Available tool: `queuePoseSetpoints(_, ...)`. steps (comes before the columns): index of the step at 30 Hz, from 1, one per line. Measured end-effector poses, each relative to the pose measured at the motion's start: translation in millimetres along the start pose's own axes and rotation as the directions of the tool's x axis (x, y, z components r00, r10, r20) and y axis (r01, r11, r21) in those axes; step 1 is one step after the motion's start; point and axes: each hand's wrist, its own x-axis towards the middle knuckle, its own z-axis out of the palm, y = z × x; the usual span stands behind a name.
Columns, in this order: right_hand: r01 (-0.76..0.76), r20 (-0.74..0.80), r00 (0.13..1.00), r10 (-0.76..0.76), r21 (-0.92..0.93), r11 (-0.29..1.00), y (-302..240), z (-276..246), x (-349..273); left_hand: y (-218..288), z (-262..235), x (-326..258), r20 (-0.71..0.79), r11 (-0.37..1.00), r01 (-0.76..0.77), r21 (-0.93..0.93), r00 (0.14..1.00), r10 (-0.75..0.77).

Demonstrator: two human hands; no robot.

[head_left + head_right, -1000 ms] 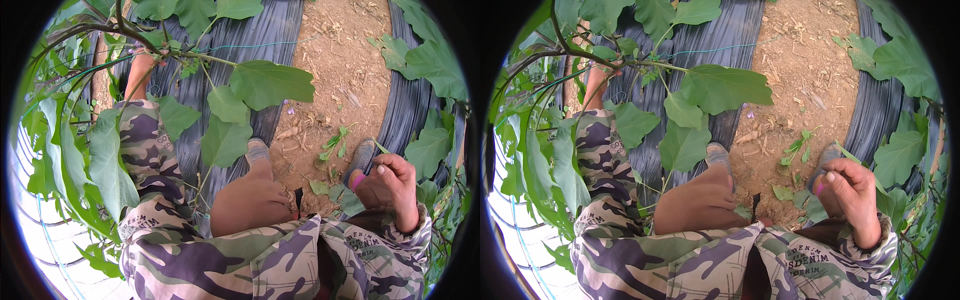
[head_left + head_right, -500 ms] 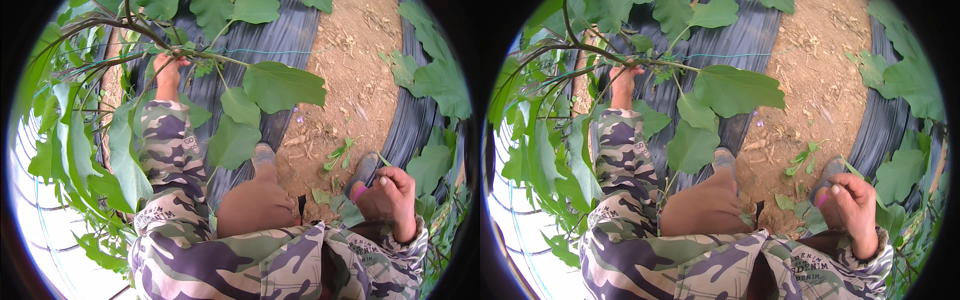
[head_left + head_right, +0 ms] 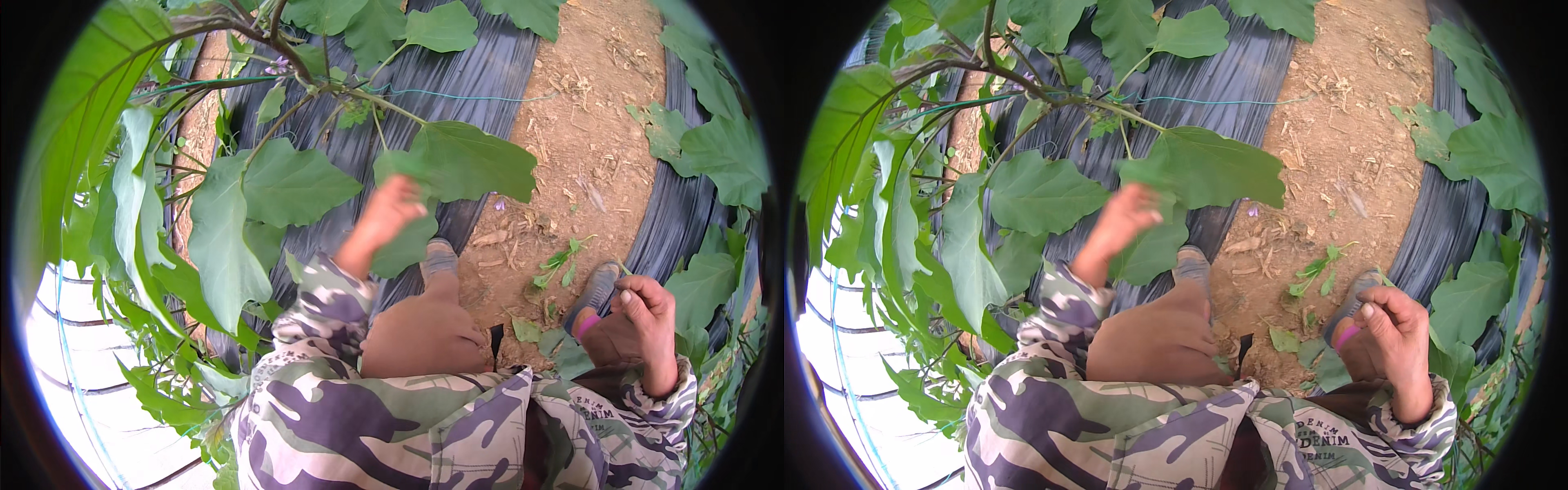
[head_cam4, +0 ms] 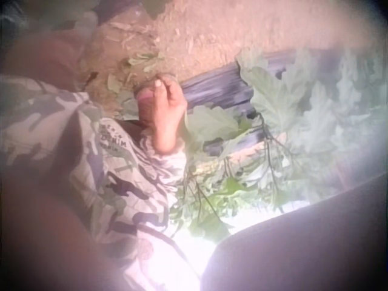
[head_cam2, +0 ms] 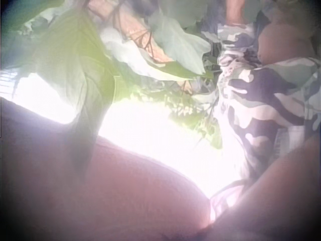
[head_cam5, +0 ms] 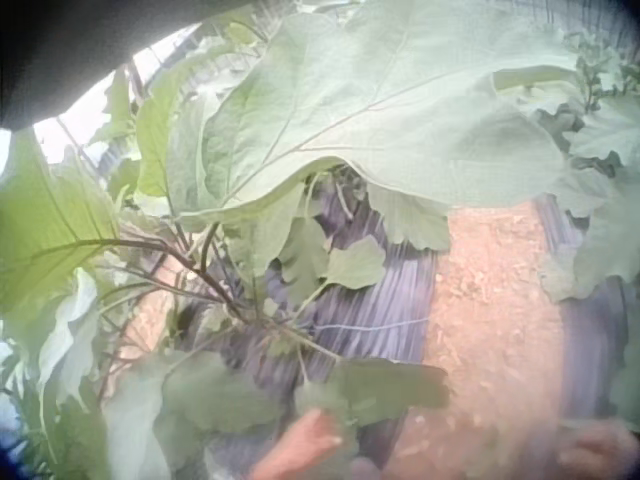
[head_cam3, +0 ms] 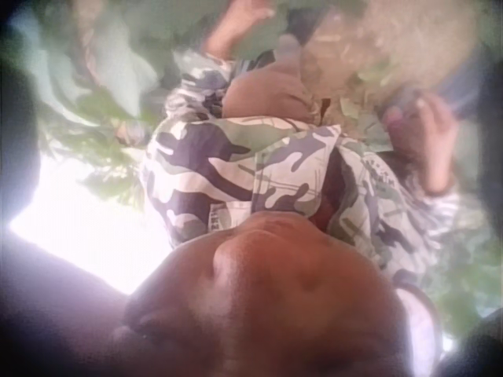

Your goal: The person kneels in a greenhouse and uses their hands to prune and tie eggplant plants to support strings. They remove small leaves and side shoots, then wrap green twine around stems to secure them upright.

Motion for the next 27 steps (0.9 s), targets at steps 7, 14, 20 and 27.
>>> queuePoseSetpoints(7,-0.013,0.042,0.999,0.015,-0.047,0.999,2.9,13.6,-19.6,-20.7,-92.1,35.5,-0.593,0.853,-0.216,-0.475,0.795,-0.129)
queuePoseSetpoints(14,-0.064,0.035,0.997,0.066,-0.057,0.996,4.0,11.0,-9.9,92.9,-174.7,51.1,-0.304,0.832,-0.467,0.299,0.780,0.547)
queuePoseSetpoints(20,-0.003,0.040,0.999,0.009,-0.143,0.990,4.5,9.4,-10.8,127.9,-164.8,72.9,-0.125,0.665,-0.421,0.617,0.782,0.610)
queuePoseSetpoints(27,-0.012,0.018,1.000,0.015,-0.169,0.986,7.7,7.0,-8.9,128.6,-159.9,68.1,-0.246,0.720,-0.452,0.527,0.729,0.638)
